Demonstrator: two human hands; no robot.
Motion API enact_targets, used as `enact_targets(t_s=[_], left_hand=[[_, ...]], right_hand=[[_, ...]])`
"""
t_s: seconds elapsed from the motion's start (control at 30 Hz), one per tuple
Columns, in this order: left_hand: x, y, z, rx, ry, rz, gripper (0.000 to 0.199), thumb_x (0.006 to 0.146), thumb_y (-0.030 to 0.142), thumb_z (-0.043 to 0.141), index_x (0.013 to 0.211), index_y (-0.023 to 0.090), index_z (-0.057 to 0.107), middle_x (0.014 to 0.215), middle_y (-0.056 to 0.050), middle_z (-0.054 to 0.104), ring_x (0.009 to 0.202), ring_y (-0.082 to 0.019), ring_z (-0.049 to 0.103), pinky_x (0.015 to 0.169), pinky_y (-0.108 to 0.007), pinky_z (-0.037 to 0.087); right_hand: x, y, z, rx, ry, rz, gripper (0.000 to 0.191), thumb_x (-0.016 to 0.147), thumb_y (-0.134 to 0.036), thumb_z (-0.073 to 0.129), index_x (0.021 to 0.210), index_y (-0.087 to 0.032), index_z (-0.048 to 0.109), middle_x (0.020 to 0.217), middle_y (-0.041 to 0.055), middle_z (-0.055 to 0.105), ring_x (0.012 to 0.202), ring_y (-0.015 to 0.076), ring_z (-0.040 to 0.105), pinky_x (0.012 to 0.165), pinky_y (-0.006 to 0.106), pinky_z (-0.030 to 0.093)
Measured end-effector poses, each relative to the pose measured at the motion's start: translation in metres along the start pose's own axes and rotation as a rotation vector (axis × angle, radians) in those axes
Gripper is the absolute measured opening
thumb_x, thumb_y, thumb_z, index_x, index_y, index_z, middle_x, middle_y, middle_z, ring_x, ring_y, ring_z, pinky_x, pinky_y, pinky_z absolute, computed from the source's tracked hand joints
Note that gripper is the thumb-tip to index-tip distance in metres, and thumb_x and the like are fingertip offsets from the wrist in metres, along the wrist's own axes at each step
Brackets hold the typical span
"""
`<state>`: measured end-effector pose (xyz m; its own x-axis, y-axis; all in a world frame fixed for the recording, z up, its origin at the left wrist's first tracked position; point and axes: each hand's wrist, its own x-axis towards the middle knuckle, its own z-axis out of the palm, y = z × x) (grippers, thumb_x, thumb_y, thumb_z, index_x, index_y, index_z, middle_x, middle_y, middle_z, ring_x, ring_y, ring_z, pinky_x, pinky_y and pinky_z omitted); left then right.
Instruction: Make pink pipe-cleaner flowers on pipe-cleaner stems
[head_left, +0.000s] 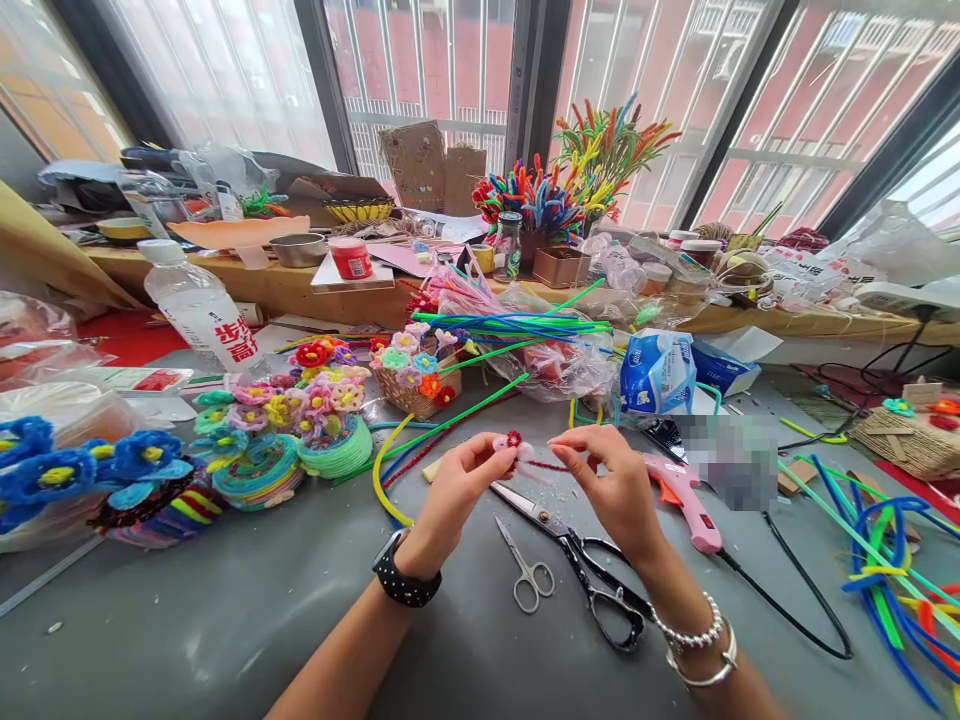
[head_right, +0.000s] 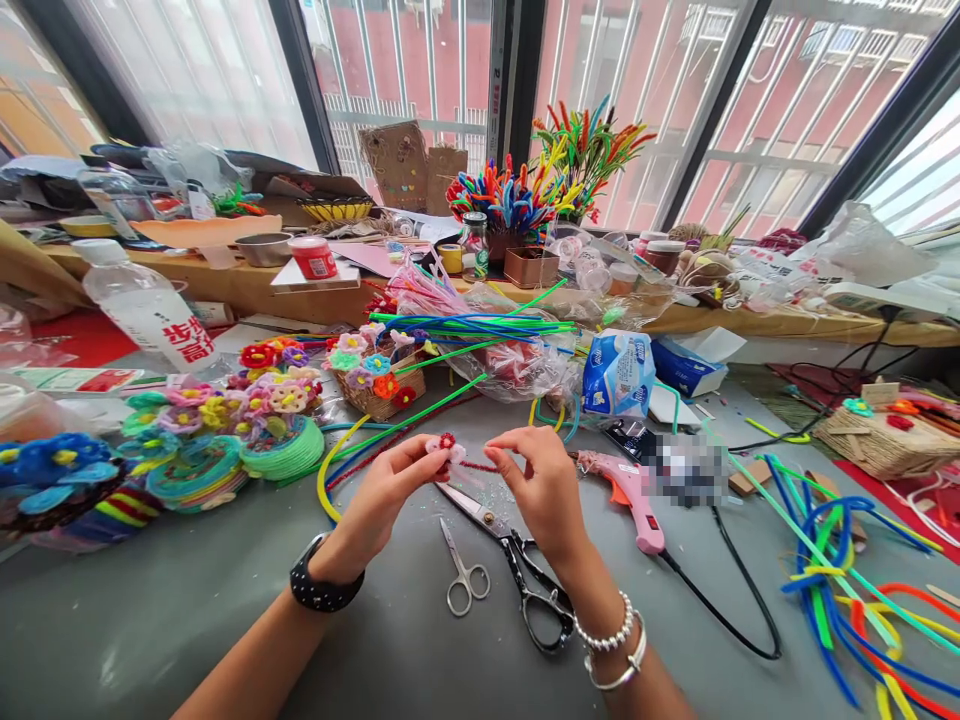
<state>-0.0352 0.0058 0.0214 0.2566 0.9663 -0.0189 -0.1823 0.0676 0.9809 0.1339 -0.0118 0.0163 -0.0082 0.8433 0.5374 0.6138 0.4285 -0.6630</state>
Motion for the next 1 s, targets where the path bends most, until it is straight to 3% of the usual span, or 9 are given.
enact_targets(t_s=[0.13,0.33,0.53,0.83,1.0], left_hand=[[0.002,0.002,-0.005,0.002,-0.035,0.003,0.015,0.067,0.027,0.062,0.073,0.013,0.06,0.071,-0.002,0.059,0.07,-0.011,0.052,0.068,-0.021,0.041],[0.0,-0.001,0.0,0.061,-0.003,-0.015,0.02,0.063,0.029,0.066,0.071,0.012,0.059,0.066,-0.001,0.059,0.06,-0.01,0.052,0.059,-0.021,0.043],[0.001,-0.003,0.003,0.109,0.009,-0.032,0.023,0.06,0.032,0.067,0.062,0.012,0.056,0.058,0.0,0.056,0.054,-0.01,0.051,0.053,-0.021,0.042],[0.002,-0.004,0.0,0.13,-0.025,-0.051,0.022,0.062,0.031,0.065,0.074,0.012,0.061,0.071,-0.002,0.061,0.065,-0.012,0.055,0.064,-0.024,0.046],[0.003,-0.006,-0.001,0.146,0.002,-0.041,0.021,0.062,0.03,0.065,0.072,0.012,0.062,0.067,-0.002,0.061,0.063,-0.012,0.055,0.061,-0.023,0.045]], right_hand=[[-0.001,-0.004,0.002,-0.036,-0.078,-0.058,0.011,0.077,-0.029,0.056,0.08,-0.022,0.063,0.077,0.0032,0.063,0.072,0.0178,0.051,0.062,0.03,0.04],[-0.003,-0.008,0.004,-0.119,-0.153,-0.217,0.015,0.077,-0.021,0.054,0.091,-0.022,0.059,0.081,0.0036,0.062,0.075,0.0183,0.05,0.066,0.03,0.041],[-0.007,-0.006,0.011,-0.257,-0.082,-0.337,0.012,0.08,-0.016,0.05,0.088,-0.017,0.058,0.081,0.0059,0.061,0.076,0.0182,0.051,0.07,0.03,0.042],[-0.008,-0.006,0.013,-0.387,0.014,-0.501,0.013,0.08,-0.014,0.049,0.086,-0.015,0.061,0.077,0.0058,0.064,0.07,0.016,0.053,0.063,0.027,0.045],[-0.009,-0.007,0.014,-0.43,0.034,-0.561,0.014,0.08,-0.014,0.05,0.089,-0.014,0.061,0.078,0.0057,0.064,0.071,0.0161,0.053,0.067,0.027,0.044]])
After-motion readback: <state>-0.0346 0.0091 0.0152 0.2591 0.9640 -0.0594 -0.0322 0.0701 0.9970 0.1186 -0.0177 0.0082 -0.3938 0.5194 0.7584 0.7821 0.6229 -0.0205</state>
